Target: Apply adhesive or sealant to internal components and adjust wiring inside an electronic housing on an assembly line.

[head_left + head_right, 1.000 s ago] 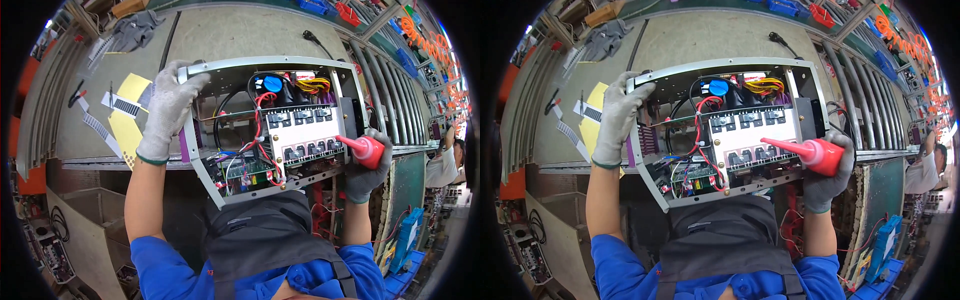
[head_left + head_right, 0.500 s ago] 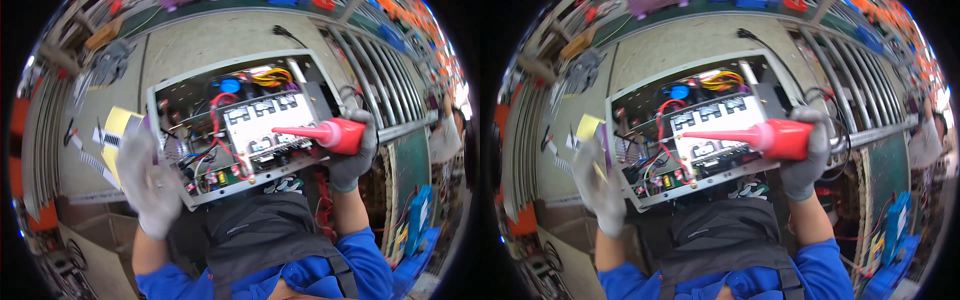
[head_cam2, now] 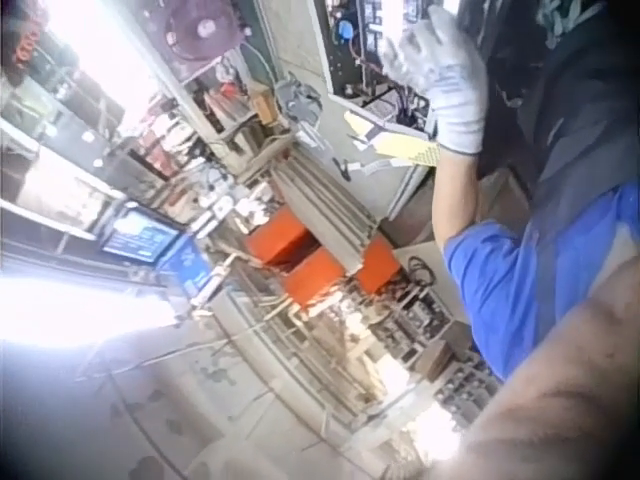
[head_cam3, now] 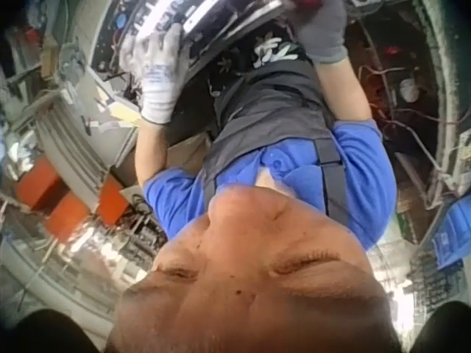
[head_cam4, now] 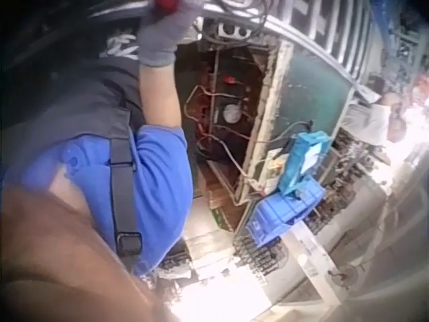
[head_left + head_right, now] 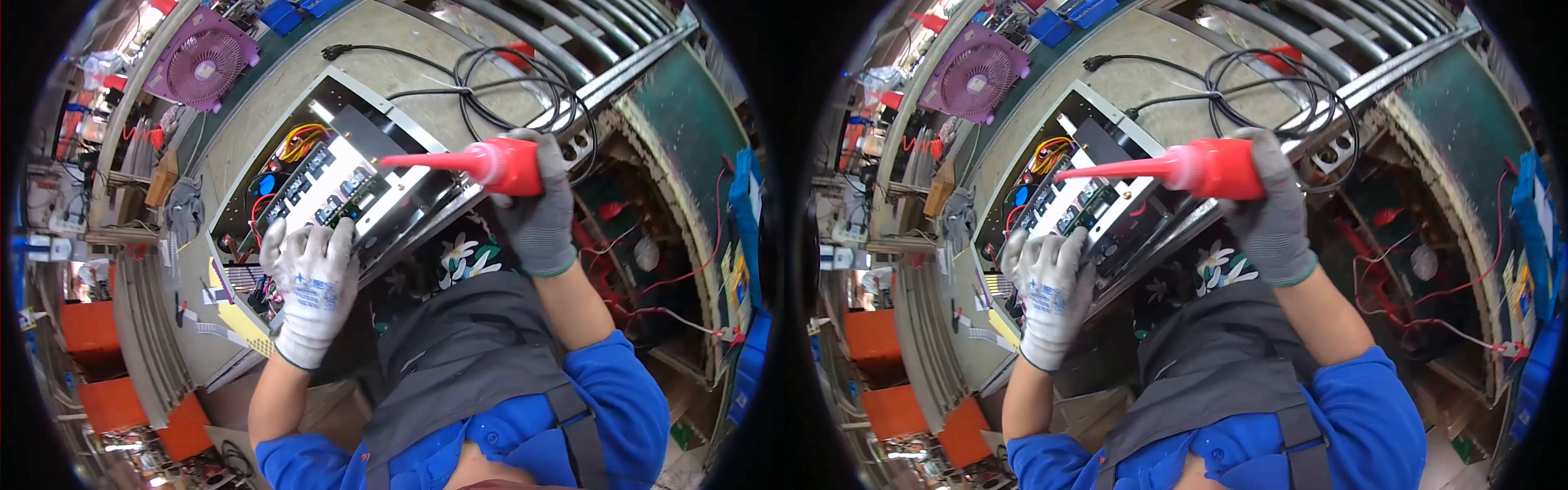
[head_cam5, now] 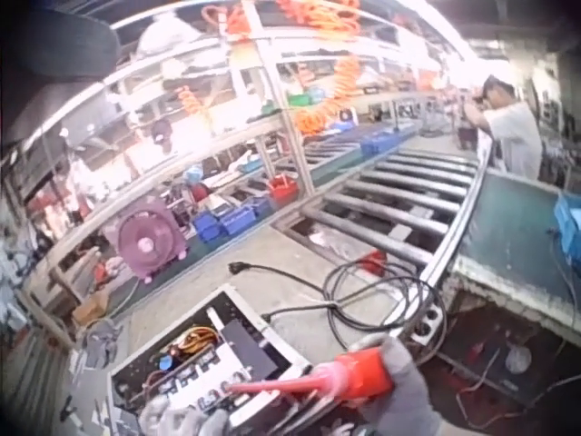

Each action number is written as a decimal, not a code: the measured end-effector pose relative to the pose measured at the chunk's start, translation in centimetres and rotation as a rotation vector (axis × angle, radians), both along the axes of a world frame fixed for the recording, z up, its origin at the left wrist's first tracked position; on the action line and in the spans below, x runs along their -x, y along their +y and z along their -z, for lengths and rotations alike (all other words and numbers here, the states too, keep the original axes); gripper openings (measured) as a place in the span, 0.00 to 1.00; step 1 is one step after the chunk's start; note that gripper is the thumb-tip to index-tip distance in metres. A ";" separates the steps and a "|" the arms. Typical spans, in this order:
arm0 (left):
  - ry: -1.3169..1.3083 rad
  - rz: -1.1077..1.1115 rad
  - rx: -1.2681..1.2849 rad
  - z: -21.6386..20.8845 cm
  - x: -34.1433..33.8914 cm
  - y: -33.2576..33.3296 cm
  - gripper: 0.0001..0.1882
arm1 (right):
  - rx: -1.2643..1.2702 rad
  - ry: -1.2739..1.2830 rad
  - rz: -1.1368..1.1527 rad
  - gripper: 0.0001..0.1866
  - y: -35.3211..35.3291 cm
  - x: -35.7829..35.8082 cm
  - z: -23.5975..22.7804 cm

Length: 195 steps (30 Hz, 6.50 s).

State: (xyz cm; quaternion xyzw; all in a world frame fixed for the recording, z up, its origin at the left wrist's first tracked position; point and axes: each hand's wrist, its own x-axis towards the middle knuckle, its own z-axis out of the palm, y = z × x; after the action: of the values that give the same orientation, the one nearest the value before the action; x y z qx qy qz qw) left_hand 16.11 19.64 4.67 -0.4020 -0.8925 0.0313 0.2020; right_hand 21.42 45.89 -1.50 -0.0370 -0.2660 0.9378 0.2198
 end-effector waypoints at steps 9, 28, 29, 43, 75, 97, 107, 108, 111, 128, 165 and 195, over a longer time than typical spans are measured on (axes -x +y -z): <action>0.241 -0.009 0.000 -10.3 6.5 -1.8 0.11 | -0.252 -0.164 0.237 0.18 9.1 -7.4 2.1; 0.193 -0.115 -0.433 -8.1 23.9 -1.1 0.13 | -1.210 0.275 0.656 0.16 0.5 17.8 -13.1; 0.128 -0.077 -0.413 -8.5 23.7 -1.0 0.13 | -1.215 0.272 0.656 0.16 0.0 18.9 -13.6; -0.213 -0.107 -0.158 -8.6 24.5 -1.9 0.21 | -1.451 0.413 0.588 0.15 -3.9 25.2 -13.7; -0.173 -0.136 -0.176 -8.7 24.7 -1.4 0.16 | -1.478 -0.034 0.365 0.22 -3.1 31.0 -15.8; -0.420 -0.059 -1.422 -8.6 25.3 -4.1 0.21 | -1.334 0.042 -0.568 0.20 -0.7 41.0 -19.0; -0.122 -0.310 -0.518 -9.4 18.7 -13.6 0.10 | -0.836 -0.070 -0.176 0.16 -2.0 30.7 -17.3; -0.094 -0.311 -0.497 -8.9 18.7 -13.7 0.09 | -0.819 -0.030 -0.093 0.15 -4.0 29.0 -17.5; 0.130 -0.330 -0.462 -7.7 18.4 -13.6 0.08 | -0.976 0.100 0.075 0.11 -7.9 26.1 -17.0; 0.124 -0.231 -0.520 -3.6 7.3 -14.9 0.18 | -1.074 0.294 0.178 0.10 -12.1 19.2 -15.9; -0.019 -0.335 -0.385 -5.0 4.9 -13.6 0.24 | -1.592 0.639 0.267 0.20 -14.1 12.1 -18.7; 0.026 -0.343 -0.441 -4.7 4.3 -13.4 0.24 | -1.660 0.257 -0.178 0.18 -16.6 16.6 -21.1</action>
State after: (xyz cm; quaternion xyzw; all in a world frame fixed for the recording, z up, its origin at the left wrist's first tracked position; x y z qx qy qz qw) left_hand 11.82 6.26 9.37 -0.1908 -0.9302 -0.1250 0.2877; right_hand 4.81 29.33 19.55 0.2645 -0.8437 0.4489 0.1293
